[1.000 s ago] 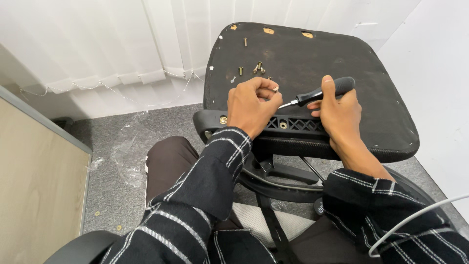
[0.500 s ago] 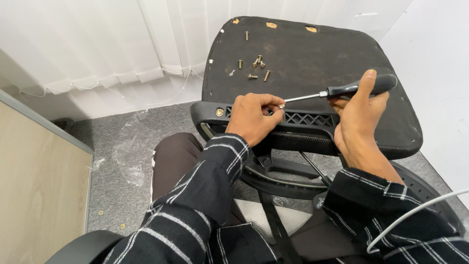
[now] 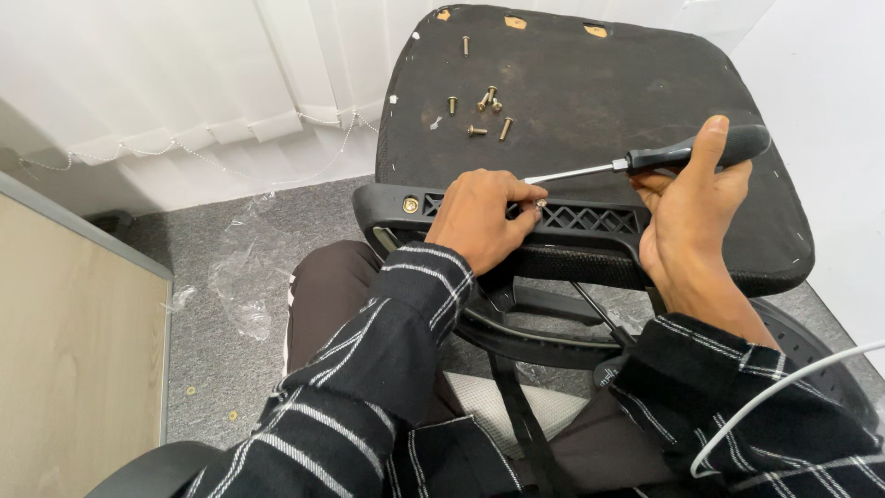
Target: The person uses a screwdriver to tighten screws into a black plastic chair frame. They insert screws into pre-drilled holes and turn the screwdriver clockwise to secure them. The work is performed on a small black table with additional screws visible nearby.
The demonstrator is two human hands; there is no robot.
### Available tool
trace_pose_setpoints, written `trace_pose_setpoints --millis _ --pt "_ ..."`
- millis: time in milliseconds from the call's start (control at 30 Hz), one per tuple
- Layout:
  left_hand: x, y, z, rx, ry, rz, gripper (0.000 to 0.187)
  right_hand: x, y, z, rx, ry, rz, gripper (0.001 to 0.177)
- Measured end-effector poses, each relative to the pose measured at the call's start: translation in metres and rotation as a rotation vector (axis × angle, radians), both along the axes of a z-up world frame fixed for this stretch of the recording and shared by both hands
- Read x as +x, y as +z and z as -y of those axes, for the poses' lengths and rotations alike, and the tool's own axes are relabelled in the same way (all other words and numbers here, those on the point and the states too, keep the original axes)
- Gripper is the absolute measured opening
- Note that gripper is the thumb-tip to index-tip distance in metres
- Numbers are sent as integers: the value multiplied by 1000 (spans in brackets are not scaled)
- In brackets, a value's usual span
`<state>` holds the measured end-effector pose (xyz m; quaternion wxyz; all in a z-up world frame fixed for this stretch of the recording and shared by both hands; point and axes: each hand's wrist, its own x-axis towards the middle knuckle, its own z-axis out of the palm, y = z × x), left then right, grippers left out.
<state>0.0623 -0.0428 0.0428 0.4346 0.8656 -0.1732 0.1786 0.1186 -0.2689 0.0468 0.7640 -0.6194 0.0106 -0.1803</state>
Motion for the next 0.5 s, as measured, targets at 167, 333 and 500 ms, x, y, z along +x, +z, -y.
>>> trace_pose_setpoints --millis 167,333,500 --pt "-6 -4 3 54 32 108 19 1 -3 1 3 19 34 49" --pt "-8 -7 3 49 35 136 19 4 -8 5 -20 36 42 49" --pt "-8 -9 4 11 85 110 20 3 -10 5 6 87 93 48"
